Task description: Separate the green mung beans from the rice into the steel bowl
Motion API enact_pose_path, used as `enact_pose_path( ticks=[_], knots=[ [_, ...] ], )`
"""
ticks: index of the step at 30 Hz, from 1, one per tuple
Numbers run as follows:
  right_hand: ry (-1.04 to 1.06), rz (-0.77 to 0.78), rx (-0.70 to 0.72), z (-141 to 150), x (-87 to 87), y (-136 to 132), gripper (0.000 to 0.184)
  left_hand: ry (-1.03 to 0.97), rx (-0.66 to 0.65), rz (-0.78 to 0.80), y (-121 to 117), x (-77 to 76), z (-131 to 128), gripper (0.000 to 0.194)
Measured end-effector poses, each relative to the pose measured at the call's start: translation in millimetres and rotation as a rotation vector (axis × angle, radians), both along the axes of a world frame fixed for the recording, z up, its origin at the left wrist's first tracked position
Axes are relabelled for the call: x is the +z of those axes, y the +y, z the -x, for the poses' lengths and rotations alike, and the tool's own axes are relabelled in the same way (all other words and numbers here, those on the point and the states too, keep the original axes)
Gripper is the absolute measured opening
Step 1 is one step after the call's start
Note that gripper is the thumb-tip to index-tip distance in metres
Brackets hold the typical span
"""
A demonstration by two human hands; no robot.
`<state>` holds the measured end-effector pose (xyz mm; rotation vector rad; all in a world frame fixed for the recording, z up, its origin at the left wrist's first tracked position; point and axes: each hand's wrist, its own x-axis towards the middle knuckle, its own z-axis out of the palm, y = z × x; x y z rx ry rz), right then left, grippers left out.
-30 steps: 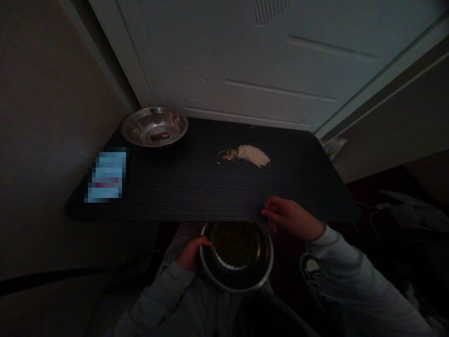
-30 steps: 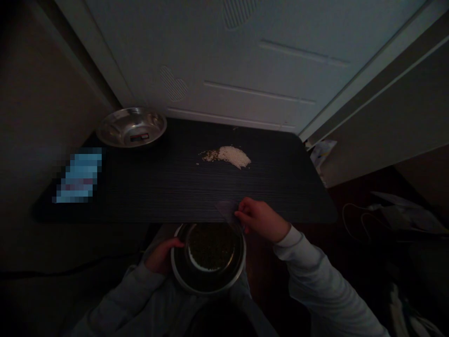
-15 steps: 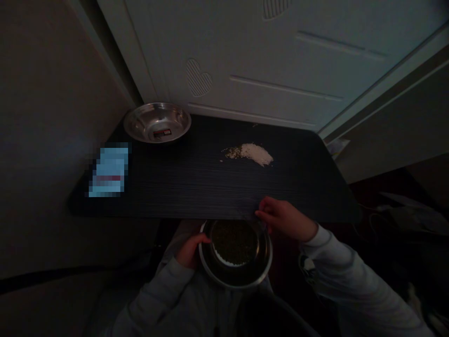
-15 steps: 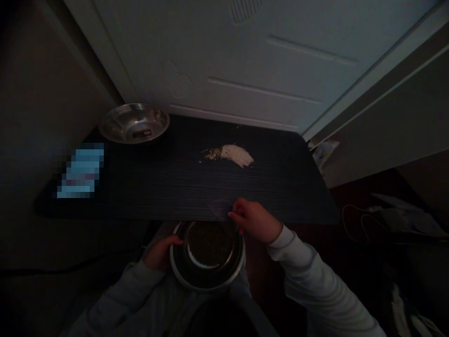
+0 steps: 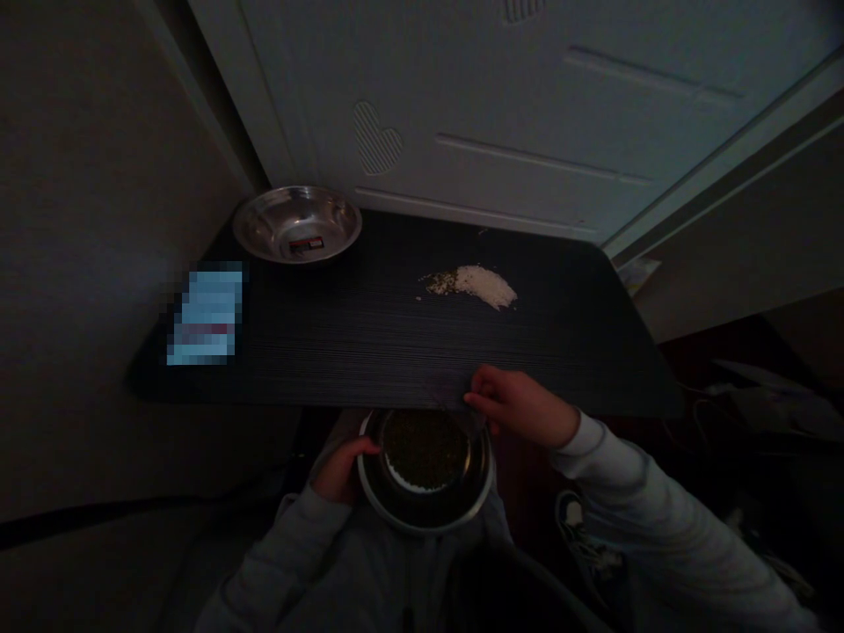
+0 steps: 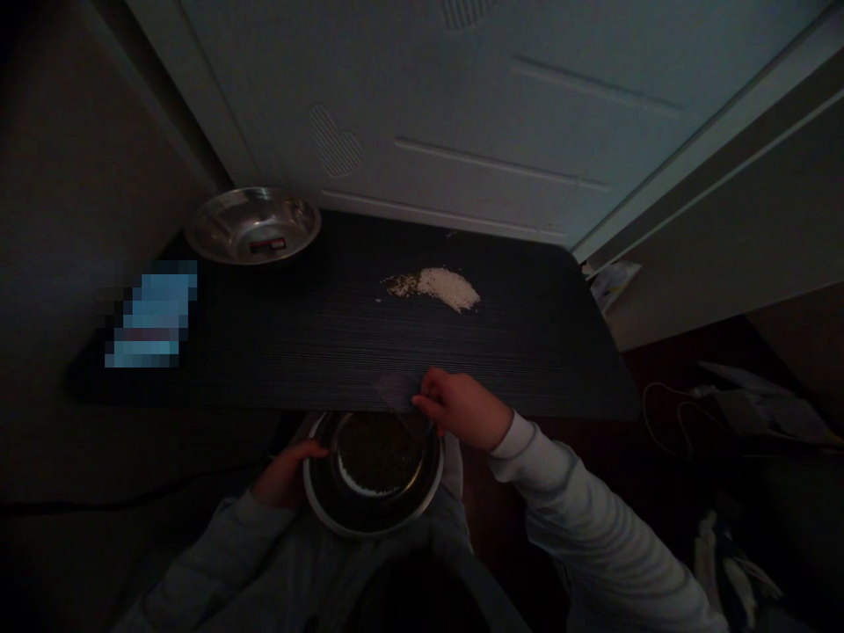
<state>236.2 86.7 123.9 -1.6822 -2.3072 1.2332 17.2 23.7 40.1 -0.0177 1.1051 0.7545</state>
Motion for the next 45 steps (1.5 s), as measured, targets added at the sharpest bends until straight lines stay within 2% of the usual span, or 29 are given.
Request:
enact_pose_path(
  ticks=[3,8,27,31,34,37,39,41,43,45],
  knots=[
    [0.005,-0.007,0.033,3,0.0,1,0.014,0.052,-0.019,0.043,-1,0.8,2,0.026],
    [0.023,0.008,0.046,7,-2.1,4,0.014,0.021,-0.013,0.014,-1,2.0,4,0.033],
    [-0.004,0.047,0.189,21,1.3,13,0.012,0.006,0.007,0.049,-1,1.6,9,0.025],
    [-0.006,0.021,0.230,25,0.1,14,0.013,-0.002,0.037,0.012,-1,0.5,10,0.022],
    [0.026,0.011,0.257,27,-0.5,13,0.013,0.005,0.048,-0.001,-2,0.0,10,0.019],
    [0.109,0.085,0.284,27,0.4,14,0.012,0.026,0.042,0.001,-4,-1.3,11,0.017],
    [0.183,0.117,0.264,25,0.9,18,0.013,0.046,0.042,0.000,-4,-2.2,12,0.015],
    [0.247,0.087,0.178,20,0.2,28,0.016,0.064,0.017,0.027,-3,-2.6,12,0.014],
    [0.286,-0.019,0.050,14,-2.1,43,0.019,0.072,-0.012,0.060,-2,-2.3,13,0.014],
    [0.284,-0.202,-0.088,7,-5.6,61,0.021,0.074,-0.021,0.068,-2,-1.9,13,0.014]
  ],
)
